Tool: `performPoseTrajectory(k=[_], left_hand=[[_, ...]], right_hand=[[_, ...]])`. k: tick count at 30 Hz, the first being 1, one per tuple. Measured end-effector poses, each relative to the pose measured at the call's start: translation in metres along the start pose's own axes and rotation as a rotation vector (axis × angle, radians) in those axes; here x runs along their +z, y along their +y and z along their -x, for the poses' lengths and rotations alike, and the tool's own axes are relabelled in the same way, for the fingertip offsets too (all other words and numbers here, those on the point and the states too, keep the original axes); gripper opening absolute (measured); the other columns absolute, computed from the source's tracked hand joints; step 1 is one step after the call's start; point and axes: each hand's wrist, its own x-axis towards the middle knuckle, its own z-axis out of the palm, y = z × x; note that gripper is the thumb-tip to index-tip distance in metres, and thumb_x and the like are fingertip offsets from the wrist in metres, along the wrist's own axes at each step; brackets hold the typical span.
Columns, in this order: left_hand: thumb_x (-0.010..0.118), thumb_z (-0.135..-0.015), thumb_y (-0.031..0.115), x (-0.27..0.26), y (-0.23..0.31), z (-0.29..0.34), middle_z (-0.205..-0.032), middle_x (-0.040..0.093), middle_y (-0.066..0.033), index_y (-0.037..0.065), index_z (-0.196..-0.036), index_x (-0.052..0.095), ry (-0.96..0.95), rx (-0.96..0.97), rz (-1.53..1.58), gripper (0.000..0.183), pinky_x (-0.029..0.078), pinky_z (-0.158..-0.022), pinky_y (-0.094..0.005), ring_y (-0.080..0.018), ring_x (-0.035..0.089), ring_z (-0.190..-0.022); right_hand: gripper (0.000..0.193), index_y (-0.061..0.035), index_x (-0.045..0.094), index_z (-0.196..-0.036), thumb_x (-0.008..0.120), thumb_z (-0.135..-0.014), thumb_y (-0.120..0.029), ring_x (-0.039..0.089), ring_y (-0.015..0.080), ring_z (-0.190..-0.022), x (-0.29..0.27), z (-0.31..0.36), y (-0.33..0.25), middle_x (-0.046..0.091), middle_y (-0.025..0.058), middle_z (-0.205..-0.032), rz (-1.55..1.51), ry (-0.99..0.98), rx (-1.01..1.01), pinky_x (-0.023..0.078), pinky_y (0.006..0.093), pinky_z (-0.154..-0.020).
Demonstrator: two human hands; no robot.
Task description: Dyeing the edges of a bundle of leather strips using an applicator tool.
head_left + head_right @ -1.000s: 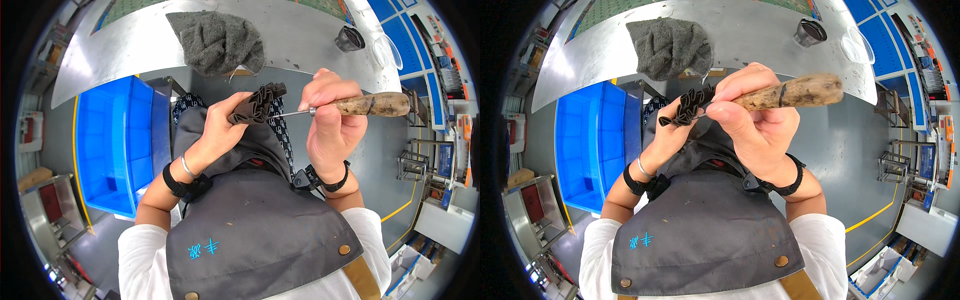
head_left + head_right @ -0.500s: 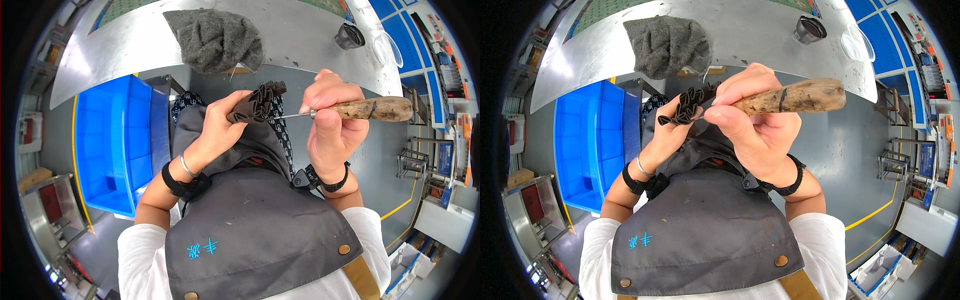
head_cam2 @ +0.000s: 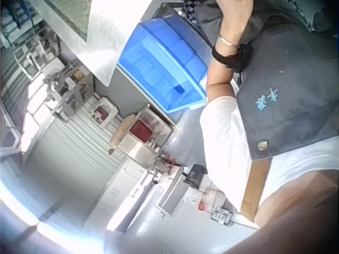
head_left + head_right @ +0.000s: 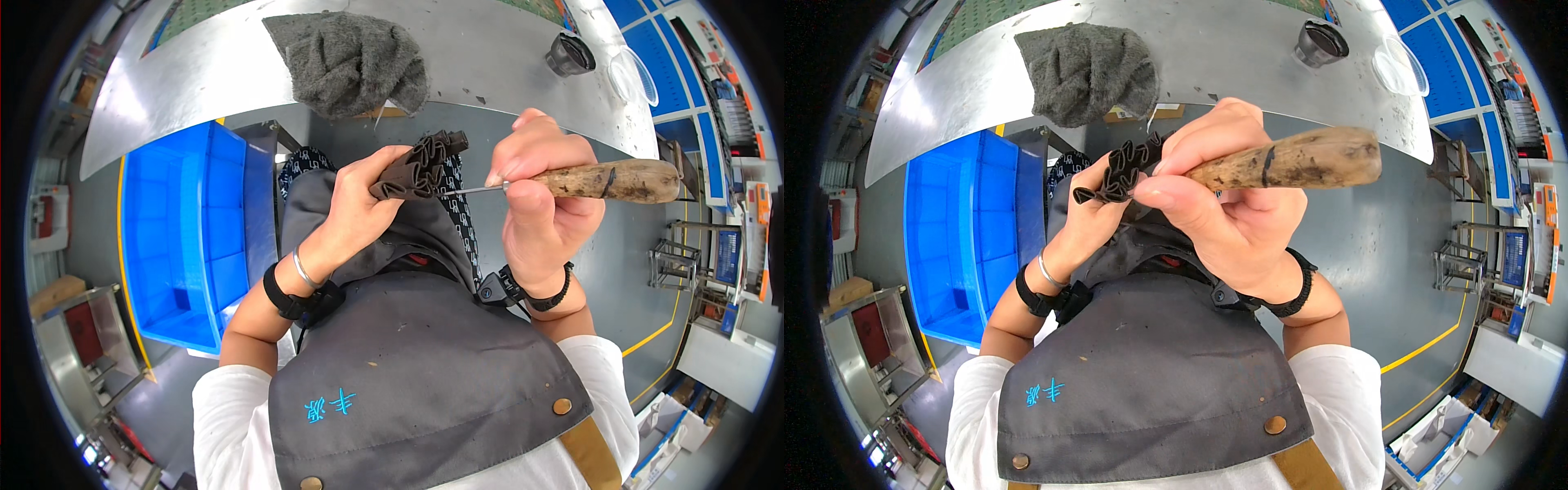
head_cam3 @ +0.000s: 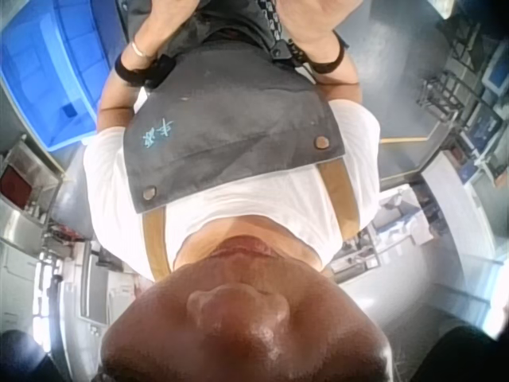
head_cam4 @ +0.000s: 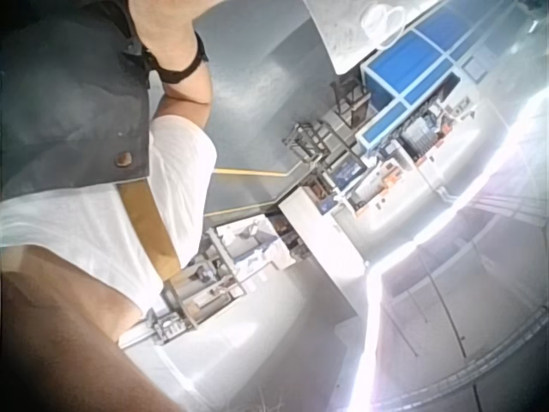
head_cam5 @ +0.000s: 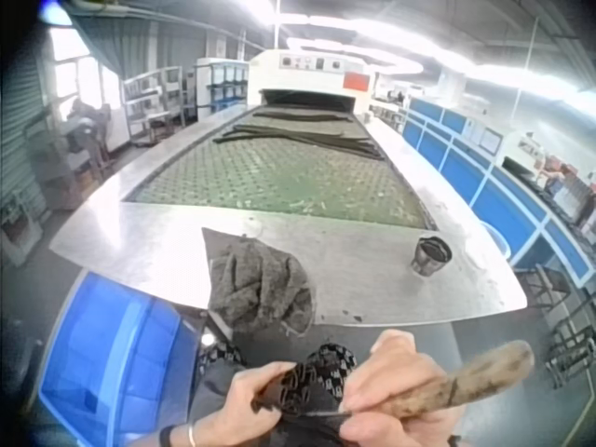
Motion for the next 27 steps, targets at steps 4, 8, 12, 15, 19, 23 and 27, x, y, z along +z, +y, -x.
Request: performPoseTrajectory(k=[4, 8, 12, 15, 19, 23, 27], left_hand=[[0.052, -0.063, -0.009, 0.0004, -0.0001, -0.0013, -0.084, 0.061, -0.0147, -0.003, -0.098, 0.054, 0.006, 0.005, -0.014, 0.035, 0.045, -0.07, -0.0263, -0.0227, 0.061, -0.078], [0.051, -0.062, -0.008, 0.0005, -0.0008, -0.0008, -0.084, 0.061, -0.0149, -0.003, -0.097, 0.054, 0.004, 0.024, -0.014, 0.036, 0.045, -0.07, -0.0267, -0.0233, 0.061, -0.078], [0.052, -0.062, -0.008, 0.0009, 0.0001, -0.0007, -0.083, 0.061, -0.0149, -0.003, -0.097, 0.054, 0.002, 0.01, -0.007, 0.035, 0.045, -0.07, -0.0267, -0.0231, 0.061, -0.078], [0.053, -0.063, -0.008, 0.0007, 0.0011, -0.0002, -0.083, 0.061, -0.0149, -0.003, -0.097, 0.054, 0.004, 0.012, -0.008, 0.035, 0.045, -0.069, -0.0263, -0.023, 0.061, -0.078], [0.055, -0.063, -0.007, 0.0015, -0.0002, -0.0009, -0.083, 0.061, -0.0146, -0.003, -0.097, 0.054, -0.014, 0.005, 0.011, 0.034, 0.045, -0.069, -0.0257, -0.0222, 0.061, -0.077], [0.055, -0.063, -0.007, -0.0004, 0.0027, -0.003, -0.083, 0.061, -0.0143, -0.003, -0.097, 0.054, -0.016, -0.021, -0.046, 0.035, 0.045, -0.069, -0.0252, -0.0215, 0.062, -0.077], [0.056, -0.066, -0.007, -0.0038, -0.0043, -0.0004, -0.081, 0.062, -0.0097, -0.003, -0.097, 0.055, 0.038, -0.015, -0.009, 0.031, 0.045, -0.066, -0.0239, -0.0127, 0.058, -0.072]], right_hand=[[0.013, -0.0046, 0.058, -0.074, 0.069, -0.067, -0.006, 0.047, 0.0138, -0.066, -0.0007, 0.0006, 0.0011, 0.055, 0.0034, -0.07, 0.033, -0.02, 0.004, 0.034, 0.0263, -0.062], [0.013, -0.0049, 0.058, -0.074, 0.069, -0.067, -0.006, 0.047, 0.0139, -0.066, -0.0044, -0.0003, 0.003, 0.055, 0.003, -0.071, 0.052, -0.013, -0.049, 0.033, 0.0266, -0.064], [0.014, -0.0061, 0.058, -0.074, 0.07, -0.067, -0.009, 0.046, 0.0139, -0.066, -0.0038, 0.0004, 0.0012, 0.056, 0.0021, -0.072, 0.107, -0.036, -0.065, 0.033, 0.0268, -0.065], [0.016, -0.0072, 0.058, -0.074, 0.071, -0.066, -0.011, 0.046, 0.0138, -0.066, -0.0036, 0.0, -0.0018, 0.056, 0.0008, -0.071, 0.162, -0.053, -0.043, 0.033, 0.0276, -0.065], [0.018, -0.0078, 0.058, -0.075, 0.072, -0.065, -0.012, 0.046, 0.0141, -0.065, -0.0048, -0.0001, -0.005, 0.056, -0.0002, -0.071, 0.238, -0.116, -0.083, 0.033, 0.0278, -0.066], [0.017, -0.0059, 0.057, -0.075, 0.071, -0.067, -0.01, 0.046, 0.0135, -0.062, -0.0034, 0.0007, -0.0062, 0.055, 0.0019, -0.072, 0.154, -0.119, -0.042, 0.034, 0.026, -0.065], [0.015, -0.0024, 0.053, -0.078, 0.066, -0.072, -0.007, 0.047, 0.0126, -0.063, 0.0001, -0.0019, -0.0048, 0.054, 0.0054, -0.072, -0.127, -0.039, 0.099, 0.036, 0.0235, -0.061]])
